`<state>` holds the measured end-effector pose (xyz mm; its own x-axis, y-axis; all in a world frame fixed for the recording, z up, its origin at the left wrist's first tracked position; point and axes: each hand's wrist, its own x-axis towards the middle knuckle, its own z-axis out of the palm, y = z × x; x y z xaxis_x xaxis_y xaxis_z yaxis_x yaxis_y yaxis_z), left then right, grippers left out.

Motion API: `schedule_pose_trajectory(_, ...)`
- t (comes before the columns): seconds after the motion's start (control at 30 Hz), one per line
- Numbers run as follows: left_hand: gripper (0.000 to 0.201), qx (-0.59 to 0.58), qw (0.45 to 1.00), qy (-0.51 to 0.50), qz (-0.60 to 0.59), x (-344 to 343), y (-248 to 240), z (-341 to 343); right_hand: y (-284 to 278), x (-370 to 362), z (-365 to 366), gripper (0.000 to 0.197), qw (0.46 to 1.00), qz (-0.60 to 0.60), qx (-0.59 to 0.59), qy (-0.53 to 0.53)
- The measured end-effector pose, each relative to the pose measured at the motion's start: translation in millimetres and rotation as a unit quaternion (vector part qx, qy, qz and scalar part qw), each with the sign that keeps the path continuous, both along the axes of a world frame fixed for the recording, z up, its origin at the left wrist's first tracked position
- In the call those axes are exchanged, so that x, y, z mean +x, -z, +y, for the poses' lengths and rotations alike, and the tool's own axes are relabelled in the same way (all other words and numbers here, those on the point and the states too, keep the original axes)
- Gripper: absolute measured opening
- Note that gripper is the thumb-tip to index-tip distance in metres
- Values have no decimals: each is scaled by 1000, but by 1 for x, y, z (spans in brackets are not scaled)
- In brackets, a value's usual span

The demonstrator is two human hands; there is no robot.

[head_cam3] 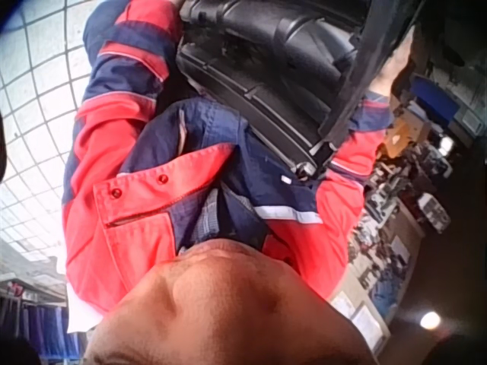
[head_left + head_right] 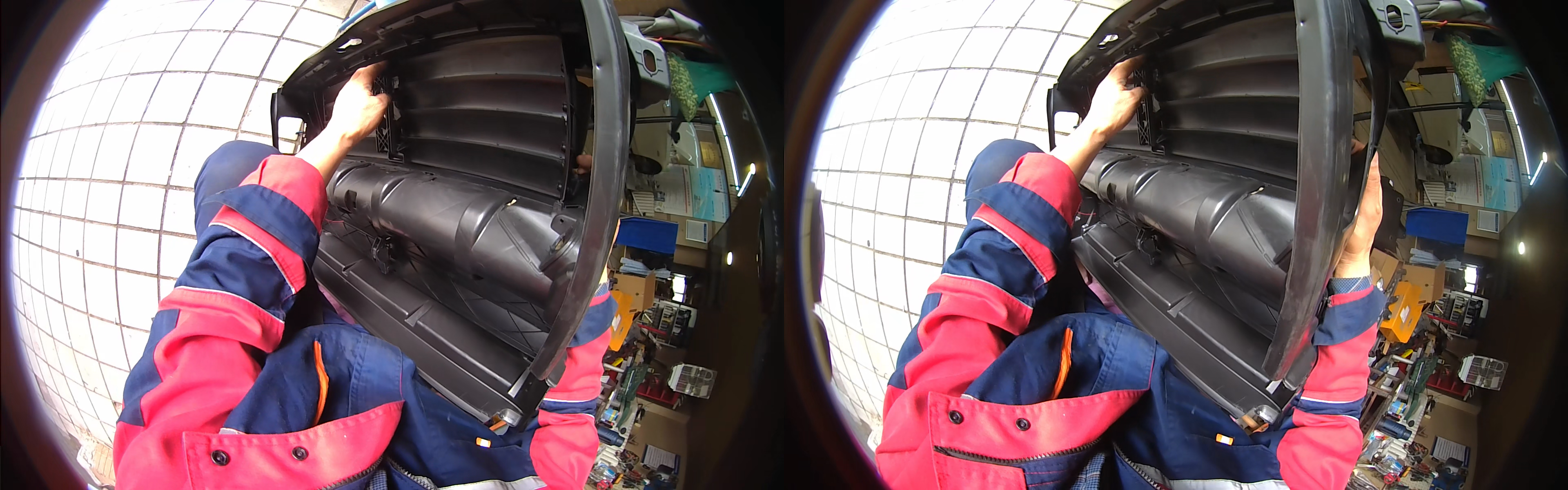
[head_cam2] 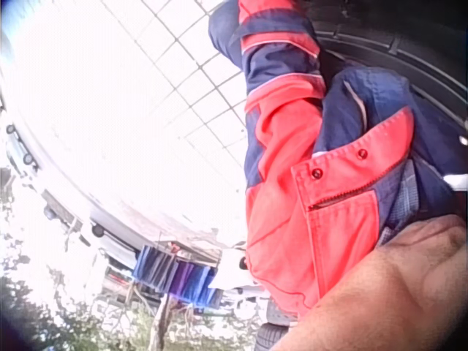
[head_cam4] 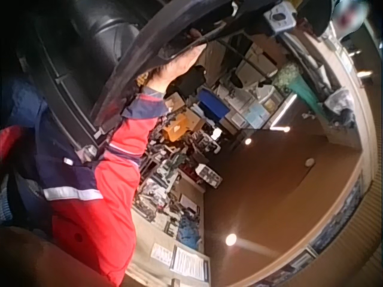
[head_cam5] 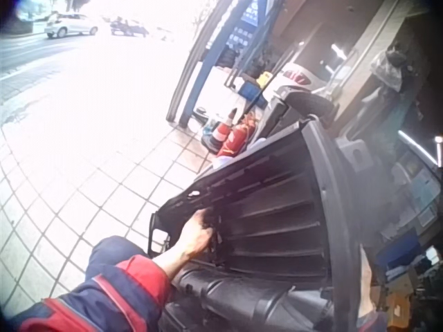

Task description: The person holds a black car bumper and repeatedly inserts and removes a black plastic grille insert into the central opening. They align the insert with both hands, test the fit, and reposition it multiple times without completing the installation.

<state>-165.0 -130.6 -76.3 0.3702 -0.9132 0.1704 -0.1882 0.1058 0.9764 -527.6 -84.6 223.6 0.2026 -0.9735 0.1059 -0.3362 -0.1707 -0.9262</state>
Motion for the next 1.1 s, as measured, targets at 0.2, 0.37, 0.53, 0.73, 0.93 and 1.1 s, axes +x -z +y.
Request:
schedule_pose_trajectory(0.2,70,-4,1000,-2,-13,3,0,4,-5,21,4,62,998,53,-31,31)
schedule_pose_trajectory(0.37,70,-12,999,-15,-34,0,0,7,-6,30,10,64,996,56,-56,30)
schedule_pose_trajectory(0.53,68,-10,999,-23,-36,0,-3,11,-10,34,12,63,997,55,-47,40)
schedule_pose_trajectory(0.73,67,-19,998,-43,-53,0,-4,13,-12,42,15,60,995,60,-38,75)
schedule_pose_trajectory(0.93,66,-14,998,-45,-29,-3,-4,15,-13,49,17,59,993,61,-48,85)
schedule_pose_trajectory(1.1,65,-15,998,-41,-41,-5,-3,18,-14,47,17,57,997,42,-27,57)
